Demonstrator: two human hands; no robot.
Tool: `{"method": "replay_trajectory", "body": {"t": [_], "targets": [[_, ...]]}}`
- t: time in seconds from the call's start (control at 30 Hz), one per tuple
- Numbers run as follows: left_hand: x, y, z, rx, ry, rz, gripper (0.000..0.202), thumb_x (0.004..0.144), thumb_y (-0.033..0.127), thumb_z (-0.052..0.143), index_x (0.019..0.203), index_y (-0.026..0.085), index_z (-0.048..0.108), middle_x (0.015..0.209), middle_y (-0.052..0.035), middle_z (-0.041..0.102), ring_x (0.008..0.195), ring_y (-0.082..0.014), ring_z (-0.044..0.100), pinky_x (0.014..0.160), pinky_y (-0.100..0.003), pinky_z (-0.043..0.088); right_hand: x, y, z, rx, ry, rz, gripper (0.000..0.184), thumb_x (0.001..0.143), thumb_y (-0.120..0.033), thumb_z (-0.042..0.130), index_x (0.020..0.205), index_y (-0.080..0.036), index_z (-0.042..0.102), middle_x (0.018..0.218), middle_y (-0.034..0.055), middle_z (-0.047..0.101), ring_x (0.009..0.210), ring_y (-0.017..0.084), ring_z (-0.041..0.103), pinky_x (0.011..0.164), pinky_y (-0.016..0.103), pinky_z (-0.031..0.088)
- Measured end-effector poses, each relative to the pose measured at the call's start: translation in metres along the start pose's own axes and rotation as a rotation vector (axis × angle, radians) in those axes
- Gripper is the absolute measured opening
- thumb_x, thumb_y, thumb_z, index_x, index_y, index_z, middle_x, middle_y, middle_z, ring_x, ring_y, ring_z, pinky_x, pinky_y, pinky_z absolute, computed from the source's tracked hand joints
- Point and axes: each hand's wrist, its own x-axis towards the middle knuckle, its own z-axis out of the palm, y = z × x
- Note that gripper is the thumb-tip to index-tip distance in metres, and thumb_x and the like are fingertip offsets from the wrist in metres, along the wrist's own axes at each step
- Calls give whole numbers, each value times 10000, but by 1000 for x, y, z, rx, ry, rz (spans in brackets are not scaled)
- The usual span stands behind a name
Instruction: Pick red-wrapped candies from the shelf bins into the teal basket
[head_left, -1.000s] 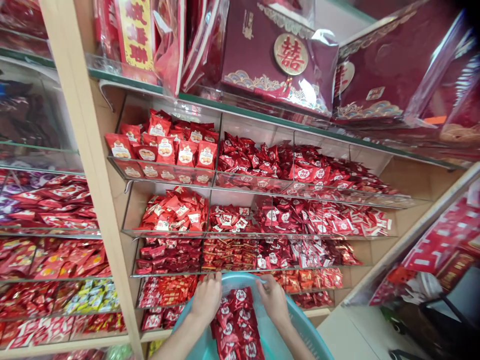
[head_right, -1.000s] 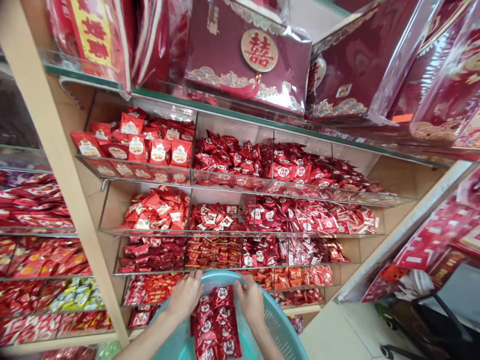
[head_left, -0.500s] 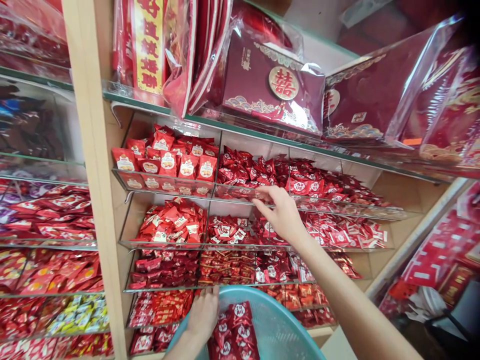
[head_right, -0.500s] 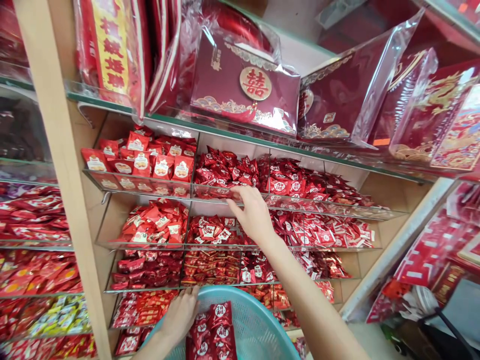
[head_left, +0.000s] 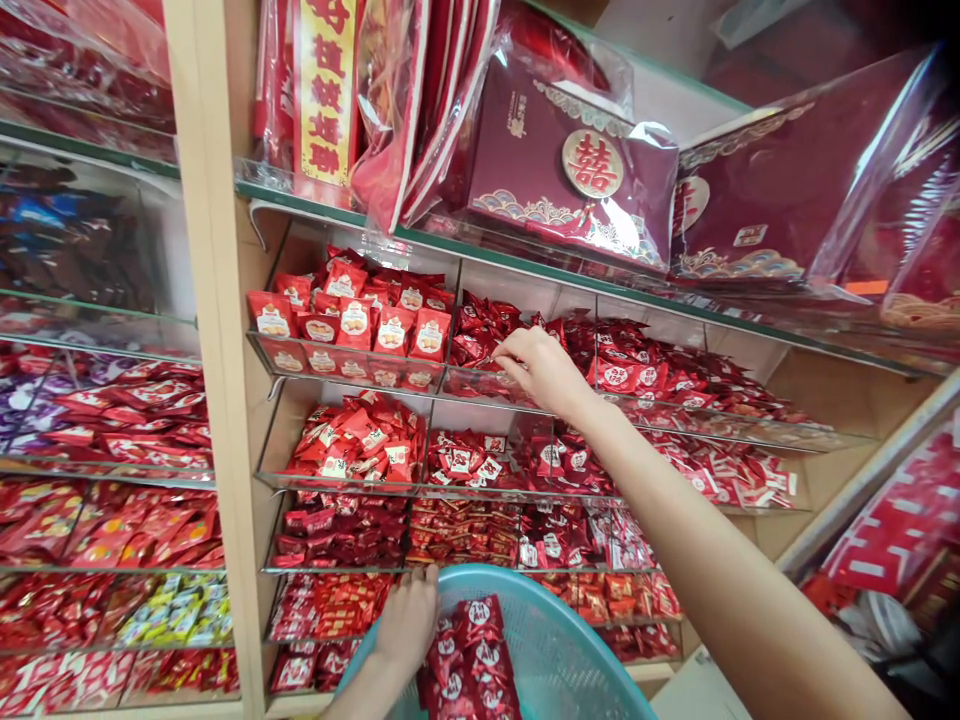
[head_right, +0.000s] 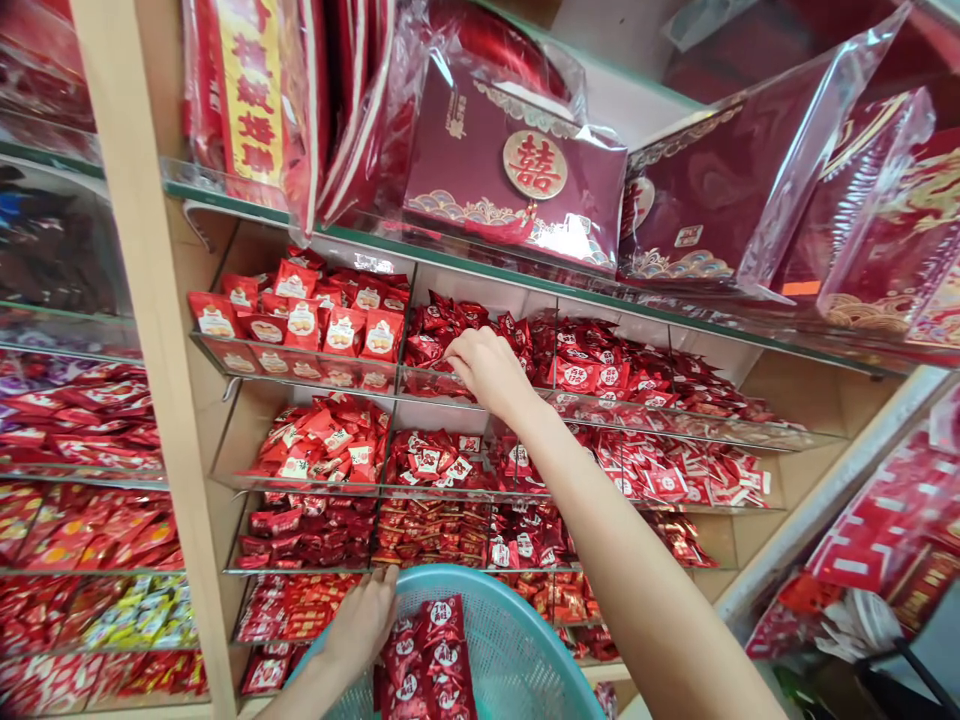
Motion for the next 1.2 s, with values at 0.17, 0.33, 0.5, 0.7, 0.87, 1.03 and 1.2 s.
{"method": "replay_trajectory", "body": {"t": [0.17, 0.33, 0.5, 0.7, 0.87, 1.03, 1.2], "targets": [[2, 2, -4, 17, -23, 24, 387, 870, 146, 332, 1232, 99, 462, 1148, -167, 589, 1076, -243, 559, 866, -362, 466, -14, -3, -26, 151, 441, 127, 142, 862, -223, 473, 843, -184, 608, 834, 38, 625, 801, 163, 537, 765, 322, 402], [4, 3, -6, 17, -20, 29, 359, 871, 159, 349, 1203, 111, 478, 1126, -165, 597, 1068, -237, 563, 873, -367, 464, -70, -33, -23, 525, 617, 478, 139, 829, -292, 535, 884, -183, 603, 788, 9, 602, 692, 120, 529, 656, 269, 421], [4, 4, -9, 24, -50, 33, 397, 869, 163, 345, 1247, 88, 440, 1141, -182, 580, 1050, -247, 573, 854, -372, 472, -173, -74, 54, 1216, 201, 1017, 235, 763, -402, 614, 800, -170, 610, 619, -30, 552, 549, 93, 475, 550, 232, 401], [4, 4, -7, 46, -57, 48, 424, 842, 116, 368, 1260, 82, 426, 1150, -186, 577, 1045, -253, 574, 850, -382, 477, -262, -103, 119, 1498, 86, 1474, 318, 621, -433, 741, 723, -171, 593, 603, -31, 571, 572, 103, 531, 596, 230, 427], [5, 5, -4, 20, -41, 40, 369, 869, 187, 349, 1201, 87, 475, 1101, -184, 600, 995, -260, 595, 822, -387, 486, -281, -114, 126, 1482, 91, 1547, 393, 598, -417, 758, 851, -195, 555, 607, -40, 598, 585, 127, 584, 602, 247, 440], [5, 5, -4, 20, -66, 46, 387, 874, 197, 333, 1224, 85, 454, 1116, -187, 591, 1022, -267, 580, 833, -392, 476, -298, -123, 139, 1438, -117, 1551, 403, 591, -391, 745, 859, -181, 528, 608, -36, 605, 578, 141, 619, 579, 249, 441], [4, 9, -9, 15, -70, 42, 387, 883, 217, 326, 1231, 97, 446, 1116, -176, 590, 1032, -257, 571, 842, -377, 467, -321, -130, 157, 1379, -333, 1450, 316, 565, -339, 713, 754, -180, 516, 578, -63, 563, 525, 150, 625, 494, 236, 421]]}}
